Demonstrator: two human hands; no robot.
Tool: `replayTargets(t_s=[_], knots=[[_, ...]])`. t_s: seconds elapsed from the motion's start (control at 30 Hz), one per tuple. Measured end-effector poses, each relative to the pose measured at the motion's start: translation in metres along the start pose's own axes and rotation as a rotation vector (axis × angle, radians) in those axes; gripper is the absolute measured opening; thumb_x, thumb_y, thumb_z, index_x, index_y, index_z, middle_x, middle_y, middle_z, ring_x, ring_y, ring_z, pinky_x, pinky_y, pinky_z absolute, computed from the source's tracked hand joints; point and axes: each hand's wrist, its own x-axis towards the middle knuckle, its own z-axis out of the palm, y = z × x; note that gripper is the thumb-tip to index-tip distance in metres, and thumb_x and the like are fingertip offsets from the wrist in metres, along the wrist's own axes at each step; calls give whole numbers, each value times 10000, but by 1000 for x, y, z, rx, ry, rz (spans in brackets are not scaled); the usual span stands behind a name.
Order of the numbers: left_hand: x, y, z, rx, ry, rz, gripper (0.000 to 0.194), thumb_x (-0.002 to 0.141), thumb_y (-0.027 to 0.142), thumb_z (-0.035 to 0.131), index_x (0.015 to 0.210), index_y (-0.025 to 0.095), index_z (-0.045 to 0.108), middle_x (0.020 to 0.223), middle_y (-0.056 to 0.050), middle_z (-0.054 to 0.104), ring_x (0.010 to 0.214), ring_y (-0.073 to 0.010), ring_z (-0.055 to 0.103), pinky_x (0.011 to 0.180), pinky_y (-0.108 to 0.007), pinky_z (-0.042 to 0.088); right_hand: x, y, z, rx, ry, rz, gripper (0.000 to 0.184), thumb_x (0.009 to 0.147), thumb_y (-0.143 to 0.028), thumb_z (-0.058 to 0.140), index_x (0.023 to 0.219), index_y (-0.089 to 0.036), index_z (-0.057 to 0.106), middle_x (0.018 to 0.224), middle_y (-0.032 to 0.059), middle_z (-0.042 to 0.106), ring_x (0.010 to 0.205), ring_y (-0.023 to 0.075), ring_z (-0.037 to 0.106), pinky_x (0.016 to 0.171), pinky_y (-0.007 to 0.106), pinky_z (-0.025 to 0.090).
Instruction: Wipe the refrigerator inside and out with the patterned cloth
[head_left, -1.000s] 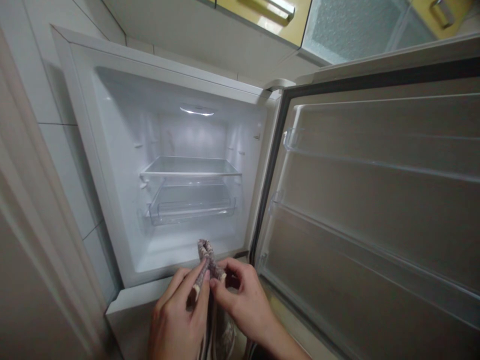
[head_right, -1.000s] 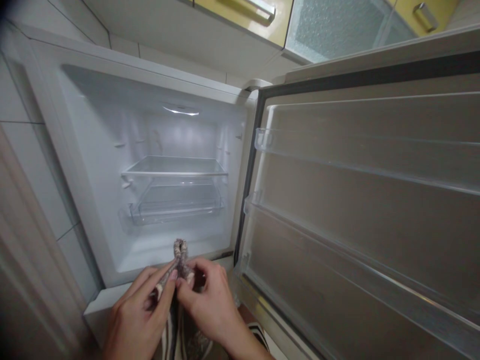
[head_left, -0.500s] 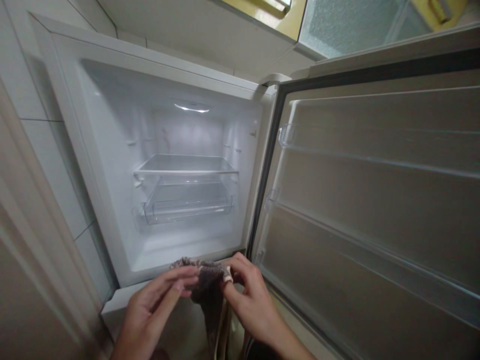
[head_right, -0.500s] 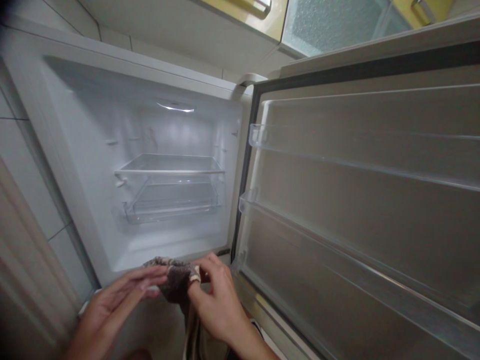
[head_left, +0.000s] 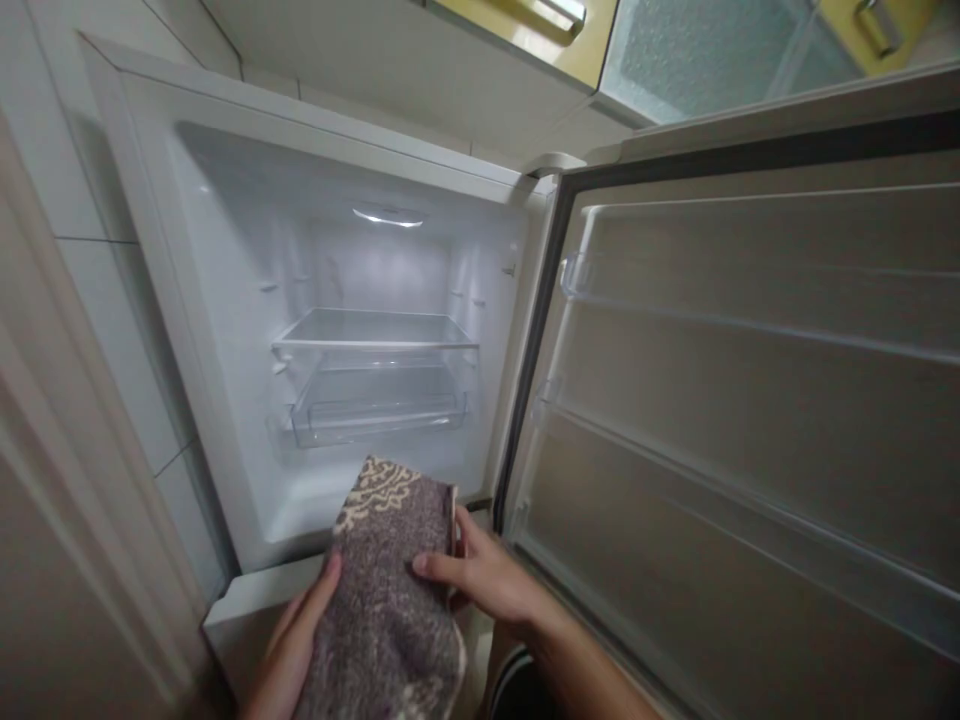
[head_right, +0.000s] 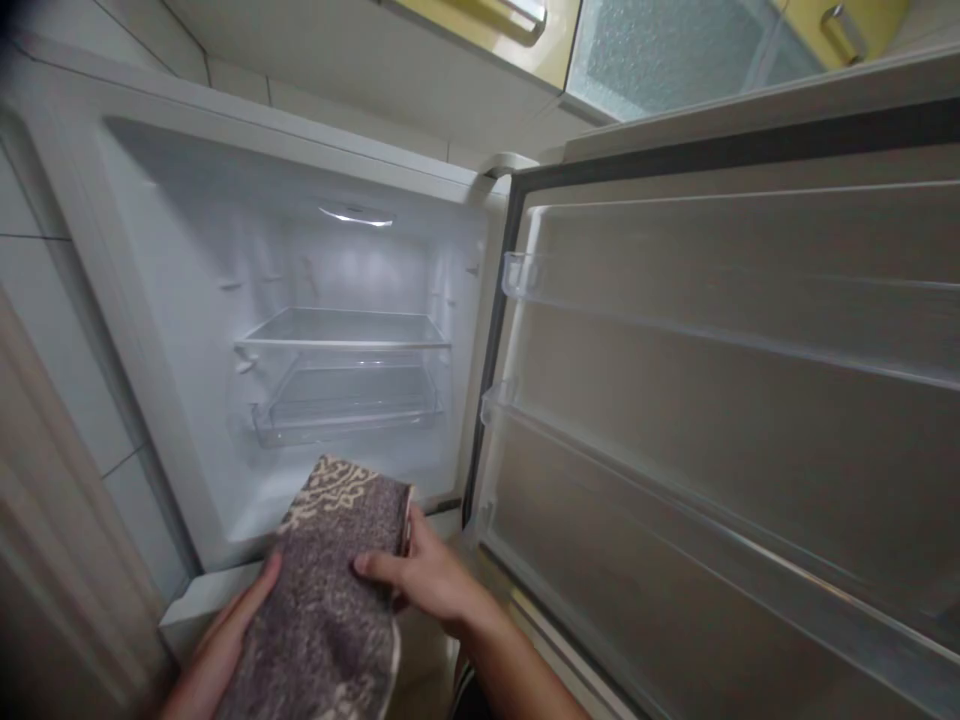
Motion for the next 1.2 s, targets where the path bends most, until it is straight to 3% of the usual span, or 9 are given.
replayTargets(t_s=[0.13,0.27,0.4,0.6,0.7,0.83,0.9,1.03,1.2], knots=[[-5,17,-9,-72,-58,-16,642,752,725,858,1146,223,790,1222,-131,836,1346,-398,706,1196,-555,549,6,25,12,281,176,-48,1490,635,-458,1032,1752,-230,73,1013,-1,736,932,211,718,857,325,541],[-25,18,-15,-193,-244,71,779,632,511,1010,1315,256,736,1376,-87,790,1374,-362,690,1198,-468,562,13,33,21,237,-6,109,1716,520,-313,1070,1758,-215,-114,1041,18,764,957,235,745,946,390,550],[-14,18,-26,-75,-233,226,817,647,549,1001,1343,276,673,1404,-88,778,1363,-335,699,1156,-415,589,18,34,22,222,55,-80,1376,624,-301,988,1751,-263,197,878,-61,703,874,199,712,962,369,525],[10,10,-28,18,42,462,1318,416,528,1081,1501,326,359,1020,-33,839,876,-306,821,802,-422,700,19,26,15,-231,-45,-294,846,666,-212,934,1457,-276,640,1319,43,679,1219,268,632,1057,382,487],[6,12,-27,368,-41,679,980,568,580,1004,1428,333,604,1241,-77,792,1122,-339,775,929,-420,677,11,13,11,-614,47,-390,607,768,-37,794,1323,-270,715,1298,38,679,1255,251,605,1122,385,428],[3,23,-24,730,1,932,502,656,742,875,887,298,838,992,-86,714,1038,-358,727,1002,-480,638,0,-8,4,-887,185,-414,364,883,0,714,1155,-238,750,1128,50,608,1127,230,595,1017,350,452],[0,26,-13,595,-69,877,521,654,753,878,869,280,832,1073,-101,736,1115,-363,724,1069,-477,612,-1,-15,0,-914,262,-428,249,906,-66,764,1101,-218,733,1168,65,564,1146,242,570,1027,360,456],[-14,22,30,137,-361,327,761,637,659,958,1238,233,769,1230,-113,825,1129,-364,780,1029,-468,643,-1,-18,-12,-825,350,-403,121,1023,-202,700,1136,-193,657,1168,81,618,1132,255,619,1037,389,486],[-13,37,82,38,-355,89,642,707,530,961,1208,175,771,1041,-118,857,940,-332,822,893,-442,680,-79,-18,-45,-924,532,-631,448,1089,-319,654,1520,-281,541,1426,106,633,1305,269,636,1113,392,529]])
